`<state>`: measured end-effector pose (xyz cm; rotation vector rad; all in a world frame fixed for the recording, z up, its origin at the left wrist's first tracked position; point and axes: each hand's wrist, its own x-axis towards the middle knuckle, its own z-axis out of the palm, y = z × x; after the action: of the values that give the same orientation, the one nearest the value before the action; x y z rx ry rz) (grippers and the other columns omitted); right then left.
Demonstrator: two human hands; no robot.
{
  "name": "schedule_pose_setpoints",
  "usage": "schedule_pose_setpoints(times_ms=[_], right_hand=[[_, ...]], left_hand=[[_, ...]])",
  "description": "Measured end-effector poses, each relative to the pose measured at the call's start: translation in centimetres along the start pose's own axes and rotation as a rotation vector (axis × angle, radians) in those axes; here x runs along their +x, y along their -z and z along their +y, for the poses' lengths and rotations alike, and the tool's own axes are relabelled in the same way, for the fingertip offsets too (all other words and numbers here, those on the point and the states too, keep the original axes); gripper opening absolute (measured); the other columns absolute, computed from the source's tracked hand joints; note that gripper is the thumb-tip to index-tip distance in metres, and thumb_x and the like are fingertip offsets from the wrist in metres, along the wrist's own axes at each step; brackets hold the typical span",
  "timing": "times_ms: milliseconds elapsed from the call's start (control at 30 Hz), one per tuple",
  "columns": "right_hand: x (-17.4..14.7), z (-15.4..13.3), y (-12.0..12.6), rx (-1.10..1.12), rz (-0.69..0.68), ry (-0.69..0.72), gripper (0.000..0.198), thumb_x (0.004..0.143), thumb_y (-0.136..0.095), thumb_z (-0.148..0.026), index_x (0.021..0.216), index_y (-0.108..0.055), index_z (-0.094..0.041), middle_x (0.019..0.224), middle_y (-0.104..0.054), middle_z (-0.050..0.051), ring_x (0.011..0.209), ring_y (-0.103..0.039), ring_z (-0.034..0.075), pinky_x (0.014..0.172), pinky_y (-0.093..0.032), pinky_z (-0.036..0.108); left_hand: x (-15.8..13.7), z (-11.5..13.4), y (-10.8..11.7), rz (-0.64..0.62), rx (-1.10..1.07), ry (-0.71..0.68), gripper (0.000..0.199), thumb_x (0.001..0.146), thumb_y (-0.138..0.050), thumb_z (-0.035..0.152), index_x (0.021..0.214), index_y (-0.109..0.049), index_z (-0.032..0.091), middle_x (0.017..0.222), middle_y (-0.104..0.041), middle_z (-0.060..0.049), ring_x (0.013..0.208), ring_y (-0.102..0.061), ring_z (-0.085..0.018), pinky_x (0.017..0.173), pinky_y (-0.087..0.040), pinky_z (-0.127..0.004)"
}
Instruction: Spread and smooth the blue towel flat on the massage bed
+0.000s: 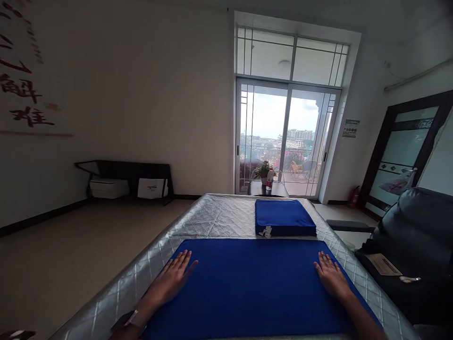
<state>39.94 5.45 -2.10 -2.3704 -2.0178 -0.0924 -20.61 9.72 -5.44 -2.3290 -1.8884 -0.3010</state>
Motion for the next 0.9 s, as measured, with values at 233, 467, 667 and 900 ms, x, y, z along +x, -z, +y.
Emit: schedule_pose_setpoints(times_ms=[233,467,667,900], right_hand=[[1.5,4.0,-3.5,0.029,0.065,0.027,0.069,0.093,-0.015,-0.044,0.153,-0.032,-0.013,0.161,-0.025,0.005,0.149,-0.015,0.019,0.122,-0.013,0.041],[2.0,5.1,-4.1,0.001,0.045,0.018,0.075,0.092,-0.015,-0.049,0.155,-0.023,-0.01,0.163,-0.018,0.004,0.15,-0.013,0.018,0.122,-0.013,0.041],[1.3,4.1,-3.0,-0.01,0.026,0.002,0.072,0.092,-0.018,-0.043,0.154,-0.025,-0.007,0.162,-0.019,0.006,0.15,-0.015,0.021,0.122,-0.013,0.043],[-0.7,-0.9,2.5,0.069,0.145,0.063,0.067,0.095,-0.017,-0.037,0.151,-0.032,-0.004,0.159,-0.027,0.01,0.148,-0.02,0.022,0.121,-0.02,0.043]], left_hand=[[-0.4,-3.0,-0.9,0.001,-0.017,0.06,0.068,0.096,-0.027,0.055,0.149,-0.04,0.015,0.156,-0.038,-0.012,0.145,-0.032,-0.03,0.115,-0.032,-0.05],[-0.7,-4.1,-0.9,-0.007,-0.023,0.046,0.065,0.097,-0.023,0.052,0.15,-0.039,0.018,0.156,-0.039,-0.009,0.146,-0.029,-0.028,0.115,-0.033,-0.047],[-0.7,-3.0,-0.5,-0.001,-0.006,0.038,0.062,0.097,-0.026,0.046,0.146,-0.045,0.013,0.155,-0.04,-0.014,0.146,-0.03,-0.031,0.115,-0.031,-0.053],[-0.2,1.2,5.0,0.04,-0.099,0.145,0.068,0.099,-0.026,0.047,0.15,-0.03,0.002,0.158,-0.027,-0.019,0.147,-0.024,-0.029,0.119,-0.027,-0.048]])
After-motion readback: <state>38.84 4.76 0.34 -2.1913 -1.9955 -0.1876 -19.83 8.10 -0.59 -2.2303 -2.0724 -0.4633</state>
